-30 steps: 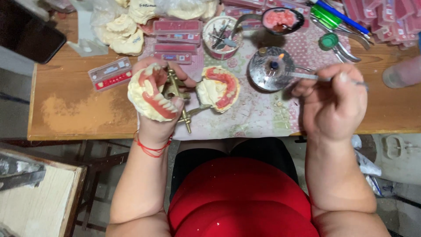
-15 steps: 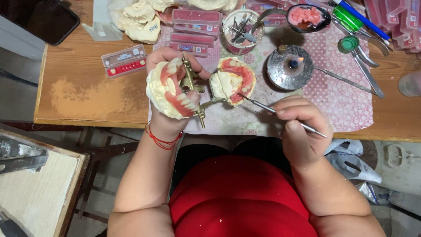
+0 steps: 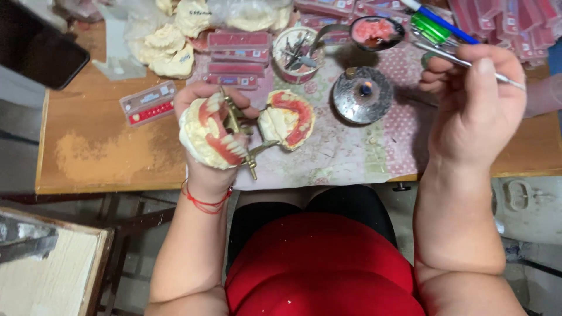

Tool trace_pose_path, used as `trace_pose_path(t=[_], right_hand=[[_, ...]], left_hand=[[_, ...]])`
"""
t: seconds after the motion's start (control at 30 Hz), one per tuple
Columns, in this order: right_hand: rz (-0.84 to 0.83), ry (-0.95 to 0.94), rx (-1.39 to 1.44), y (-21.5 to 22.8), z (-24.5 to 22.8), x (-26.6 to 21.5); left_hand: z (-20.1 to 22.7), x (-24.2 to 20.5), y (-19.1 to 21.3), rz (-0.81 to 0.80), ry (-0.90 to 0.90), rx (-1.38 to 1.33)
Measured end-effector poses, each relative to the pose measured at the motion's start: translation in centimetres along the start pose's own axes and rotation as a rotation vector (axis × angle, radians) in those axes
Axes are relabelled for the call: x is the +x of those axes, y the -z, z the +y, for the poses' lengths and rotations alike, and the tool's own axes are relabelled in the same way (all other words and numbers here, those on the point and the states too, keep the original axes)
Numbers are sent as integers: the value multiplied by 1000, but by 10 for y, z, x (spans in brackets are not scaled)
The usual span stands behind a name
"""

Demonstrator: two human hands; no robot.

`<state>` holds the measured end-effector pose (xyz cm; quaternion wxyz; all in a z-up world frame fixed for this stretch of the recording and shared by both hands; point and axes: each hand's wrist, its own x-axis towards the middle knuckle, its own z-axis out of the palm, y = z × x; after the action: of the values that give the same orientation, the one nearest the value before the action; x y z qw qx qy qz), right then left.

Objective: The person assembles a set of dentures by placing individual teeth into a mold. They use a small metal tool to adjust the position of the teeth and ensure they fit correctly within the gum structure.

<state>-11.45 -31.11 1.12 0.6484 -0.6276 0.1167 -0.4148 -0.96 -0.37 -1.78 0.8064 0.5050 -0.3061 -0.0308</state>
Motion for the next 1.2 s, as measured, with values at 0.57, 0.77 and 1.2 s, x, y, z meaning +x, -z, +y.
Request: trace_pose_path(t=[0.57,0.77,1.2], right_hand=[[-57,-264,195,-11,4,4],[-6,-359,307,-1,6,7],[-154,-86,303,-12,26,-68]], left_hand=[[-2,1,-3,38,21,1],[-3,1,-4,51,24,-6],[-1,3,-2,58,-2,49]])
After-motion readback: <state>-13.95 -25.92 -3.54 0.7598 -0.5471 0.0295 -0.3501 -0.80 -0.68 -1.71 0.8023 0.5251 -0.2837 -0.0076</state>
